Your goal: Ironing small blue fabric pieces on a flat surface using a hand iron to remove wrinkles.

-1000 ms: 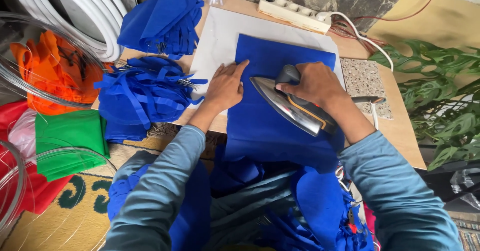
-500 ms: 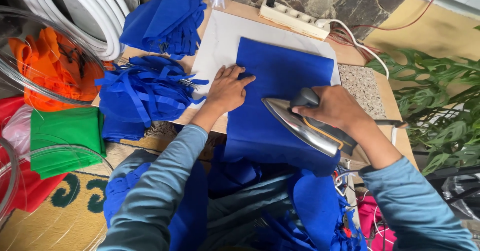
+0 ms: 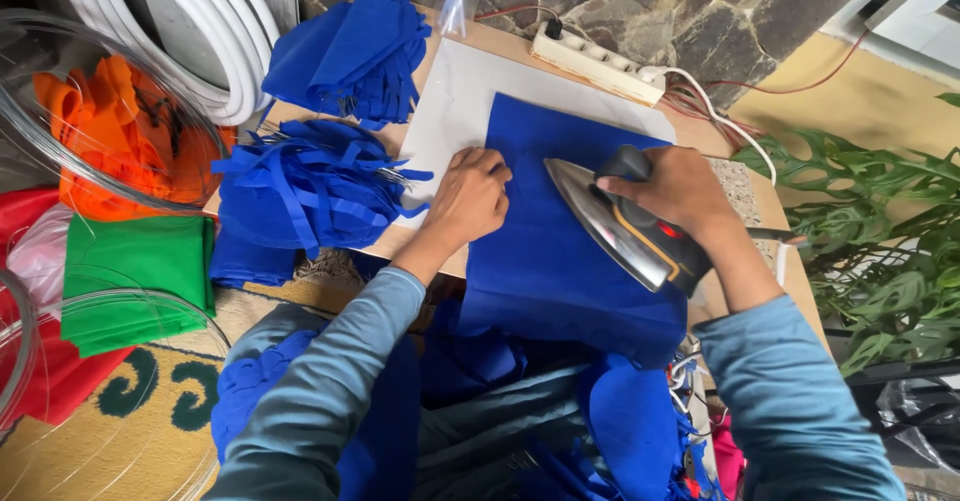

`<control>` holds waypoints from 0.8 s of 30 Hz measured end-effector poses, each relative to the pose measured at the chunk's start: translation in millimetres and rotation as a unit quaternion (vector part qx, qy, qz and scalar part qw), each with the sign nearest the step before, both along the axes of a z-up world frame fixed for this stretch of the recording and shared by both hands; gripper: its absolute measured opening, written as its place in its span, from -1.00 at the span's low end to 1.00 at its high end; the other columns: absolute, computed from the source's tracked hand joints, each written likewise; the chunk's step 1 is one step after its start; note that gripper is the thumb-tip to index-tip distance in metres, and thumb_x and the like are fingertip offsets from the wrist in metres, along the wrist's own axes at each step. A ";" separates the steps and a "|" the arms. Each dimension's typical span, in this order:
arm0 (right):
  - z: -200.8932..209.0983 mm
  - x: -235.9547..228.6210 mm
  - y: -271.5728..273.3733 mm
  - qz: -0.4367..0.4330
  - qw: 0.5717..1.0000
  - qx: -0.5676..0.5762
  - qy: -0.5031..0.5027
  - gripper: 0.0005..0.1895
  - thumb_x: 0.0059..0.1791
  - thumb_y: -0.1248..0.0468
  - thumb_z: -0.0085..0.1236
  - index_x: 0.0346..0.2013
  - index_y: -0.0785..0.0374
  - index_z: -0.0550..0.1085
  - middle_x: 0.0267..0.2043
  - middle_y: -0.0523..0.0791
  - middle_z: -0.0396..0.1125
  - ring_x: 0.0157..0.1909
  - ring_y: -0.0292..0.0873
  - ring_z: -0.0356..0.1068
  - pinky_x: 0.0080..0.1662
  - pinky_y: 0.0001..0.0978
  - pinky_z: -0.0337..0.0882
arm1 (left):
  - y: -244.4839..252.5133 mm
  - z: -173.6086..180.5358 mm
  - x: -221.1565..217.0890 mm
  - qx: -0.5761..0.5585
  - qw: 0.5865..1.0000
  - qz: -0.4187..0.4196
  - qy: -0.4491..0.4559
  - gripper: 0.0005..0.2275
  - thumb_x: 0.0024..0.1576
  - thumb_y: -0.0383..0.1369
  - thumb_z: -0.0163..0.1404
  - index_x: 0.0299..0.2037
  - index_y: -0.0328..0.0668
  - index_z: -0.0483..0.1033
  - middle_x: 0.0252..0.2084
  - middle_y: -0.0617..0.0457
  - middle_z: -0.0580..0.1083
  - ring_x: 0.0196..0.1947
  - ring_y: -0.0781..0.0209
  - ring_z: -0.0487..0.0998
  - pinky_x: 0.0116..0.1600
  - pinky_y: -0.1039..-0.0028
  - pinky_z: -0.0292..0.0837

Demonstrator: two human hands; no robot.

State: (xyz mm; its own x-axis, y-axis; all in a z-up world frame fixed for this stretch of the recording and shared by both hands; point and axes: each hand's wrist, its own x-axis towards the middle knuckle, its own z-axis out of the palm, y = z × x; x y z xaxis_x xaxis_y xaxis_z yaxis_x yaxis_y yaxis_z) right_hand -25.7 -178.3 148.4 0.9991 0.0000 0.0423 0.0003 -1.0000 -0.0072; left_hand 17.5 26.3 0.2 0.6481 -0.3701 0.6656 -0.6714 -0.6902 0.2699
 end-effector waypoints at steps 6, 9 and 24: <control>-27.0 23.1 14.8 -0.019 1.000 -0.011 0.018 -0.46 -0.31 -0.17 0.17 -0.37 0.24 0.52 -0.49 0.00 0.40 -0.30 0.05 0.42 -0.33 -0.21 0.40 | 0.0 -2.4 -0.5 0.016 0.999 -0.024 -0.040 -0.84 -0.15 -0.43 -0.10 -0.40 -0.16 0.52 -0.43 0.06 0.38 -0.32 0.15 0.41 0.01 0.29 0.21; -30.3 28.7 16.2 -0.025 1.000 -0.012 0.005 -0.47 -0.30 -0.14 0.19 -0.36 0.27 0.51 -0.50 0.02 0.39 -0.33 0.06 0.42 -0.36 -0.20 0.40 | 2.0 7.1 -6.9 0.024 0.999 -0.035 -0.023 -0.85 -0.13 -0.45 -0.09 -0.39 -0.17 0.51 -0.42 0.03 0.37 -0.31 0.13 0.40 0.00 0.28 0.20; -21.3 26.4 30.1 -0.004 0.999 -0.033 0.002 -0.45 -0.26 -0.09 0.18 -0.35 0.40 0.49 -0.48 0.12 0.36 -0.29 0.14 0.40 -0.37 -0.16 0.40 | -0.6 -0.1 -2.1 0.051 0.997 -0.065 0.012 -0.83 -0.11 -0.48 -0.06 -0.33 -0.15 0.51 -0.35 0.06 0.25 -0.20 0.15 0.24 -0.03 0.34 0.21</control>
State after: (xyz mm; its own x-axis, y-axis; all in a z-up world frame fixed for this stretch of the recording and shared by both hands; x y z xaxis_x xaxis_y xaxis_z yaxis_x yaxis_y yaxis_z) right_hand 0.7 -148.2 127.1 0.9992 -0.0049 0.0393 -0.0072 -0.9982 0.0590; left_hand 15.4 25.7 0.1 0.6061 -0.5168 0.6046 -0.7507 -0.6229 0.2201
